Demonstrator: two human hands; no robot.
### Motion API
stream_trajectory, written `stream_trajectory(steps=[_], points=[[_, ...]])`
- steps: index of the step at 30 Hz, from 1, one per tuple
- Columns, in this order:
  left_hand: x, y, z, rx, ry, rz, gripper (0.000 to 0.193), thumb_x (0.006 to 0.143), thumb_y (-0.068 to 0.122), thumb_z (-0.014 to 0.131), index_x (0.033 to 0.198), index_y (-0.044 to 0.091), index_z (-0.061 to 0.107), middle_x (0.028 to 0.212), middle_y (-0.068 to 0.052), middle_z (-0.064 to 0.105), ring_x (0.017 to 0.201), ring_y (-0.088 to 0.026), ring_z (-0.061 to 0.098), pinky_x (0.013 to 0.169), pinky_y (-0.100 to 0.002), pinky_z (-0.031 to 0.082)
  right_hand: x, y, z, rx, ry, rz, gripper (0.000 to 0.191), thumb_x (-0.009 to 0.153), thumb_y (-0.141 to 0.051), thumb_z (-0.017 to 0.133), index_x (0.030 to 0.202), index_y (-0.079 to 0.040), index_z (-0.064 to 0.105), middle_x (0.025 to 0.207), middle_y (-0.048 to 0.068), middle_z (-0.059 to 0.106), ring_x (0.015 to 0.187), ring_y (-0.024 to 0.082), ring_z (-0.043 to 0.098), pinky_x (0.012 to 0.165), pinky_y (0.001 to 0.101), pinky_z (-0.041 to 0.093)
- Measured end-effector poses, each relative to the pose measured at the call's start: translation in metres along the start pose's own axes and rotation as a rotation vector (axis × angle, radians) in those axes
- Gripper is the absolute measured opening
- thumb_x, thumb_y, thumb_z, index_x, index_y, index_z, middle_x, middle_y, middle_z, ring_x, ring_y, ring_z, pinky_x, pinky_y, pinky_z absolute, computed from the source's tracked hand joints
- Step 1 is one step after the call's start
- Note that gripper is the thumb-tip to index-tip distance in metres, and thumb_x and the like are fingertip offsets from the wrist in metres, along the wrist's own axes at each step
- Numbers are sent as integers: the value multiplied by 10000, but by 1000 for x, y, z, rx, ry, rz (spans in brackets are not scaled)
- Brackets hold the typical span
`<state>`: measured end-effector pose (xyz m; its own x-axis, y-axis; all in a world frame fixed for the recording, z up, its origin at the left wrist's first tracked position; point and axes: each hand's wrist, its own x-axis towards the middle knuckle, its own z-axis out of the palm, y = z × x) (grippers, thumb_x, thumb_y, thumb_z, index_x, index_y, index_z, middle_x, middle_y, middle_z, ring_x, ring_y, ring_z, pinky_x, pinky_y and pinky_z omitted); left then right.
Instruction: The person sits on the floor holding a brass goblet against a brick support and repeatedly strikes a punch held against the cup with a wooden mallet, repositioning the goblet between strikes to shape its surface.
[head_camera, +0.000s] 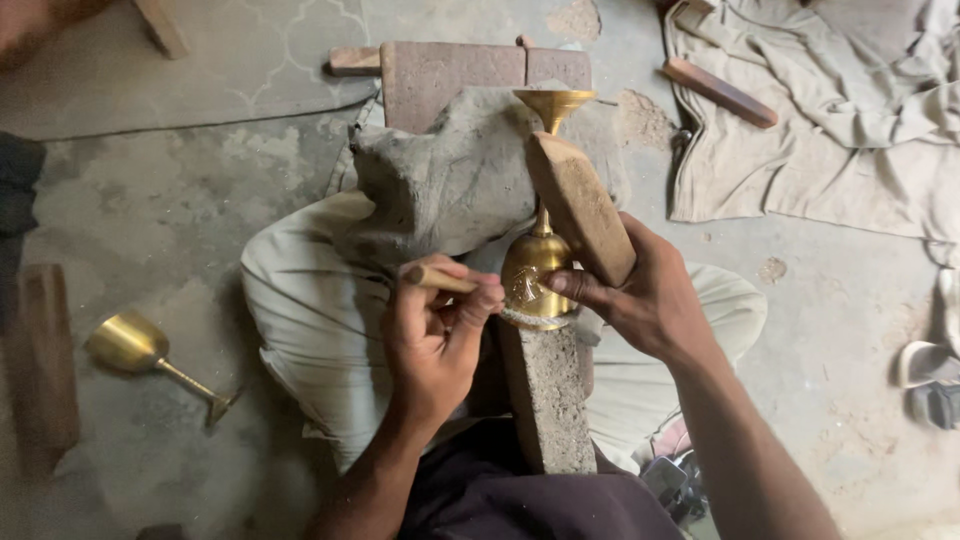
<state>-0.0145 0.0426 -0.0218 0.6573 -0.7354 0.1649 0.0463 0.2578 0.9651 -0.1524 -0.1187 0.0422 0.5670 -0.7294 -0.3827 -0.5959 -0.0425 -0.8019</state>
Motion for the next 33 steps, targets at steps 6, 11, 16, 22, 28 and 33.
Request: stream_trajectory(steps=[6,11,16,22,28,33], points=[[6,13,22,254,-29,69,264,996,133,735,1134,20,540,1007,-36,700,821,-75,729,619,-169,606,-7,33,-31,-64,32,105,757,677,-310,891,1316,-18,608,1062,120,768,941,227,724,829,361,581],[11,13,41,319,-18,131,198,989,95,753,1069,11,593,966,-49,706,759,-90,696,610,-203,587,-19,27,-71,-401,200,36,723,728,-145,864,1344,6,518,1177,169,721,1044,295,691,907,454,526],[10,5,42,496,-11,245,214,997,116,754,1064,9,581,980,-60,703,800,-107,741,627,-217,623,-35,1,-91,-870,327,-403,588,830,20,745,1384,-59,566,1074,173,693,961,338,666,851,472,535],[-10,-23,40,624,92,257,282,954,121,756,1129,-53,620,969,-106,702,761,-154,732,625,-272,617,-30,-45,-104,-1088,345,-854,527,847,40,708,1347,-88,601,1078,106,702,916,273,646,800,424,502],[-21,-35,31,667,12,234,188,958,92,755,1081,-27,677,952,-94,727,826,-211,768,738,-322,639,-37,-77,-108,-1413,295,-1060,538,910,-95,734,1418,-182,581,1106,48,714,969,203,675,887,348,533],[-10,-23,34,725,10,340,259,950,113,783,1107,-28,634,983,-131,731,864,-231,772,719,-326,643,-35,-90,-108,-1330,219,-981,578,816,-167,710,1386,-207,618,1087,6,734,920,216,697,874,395,534]])
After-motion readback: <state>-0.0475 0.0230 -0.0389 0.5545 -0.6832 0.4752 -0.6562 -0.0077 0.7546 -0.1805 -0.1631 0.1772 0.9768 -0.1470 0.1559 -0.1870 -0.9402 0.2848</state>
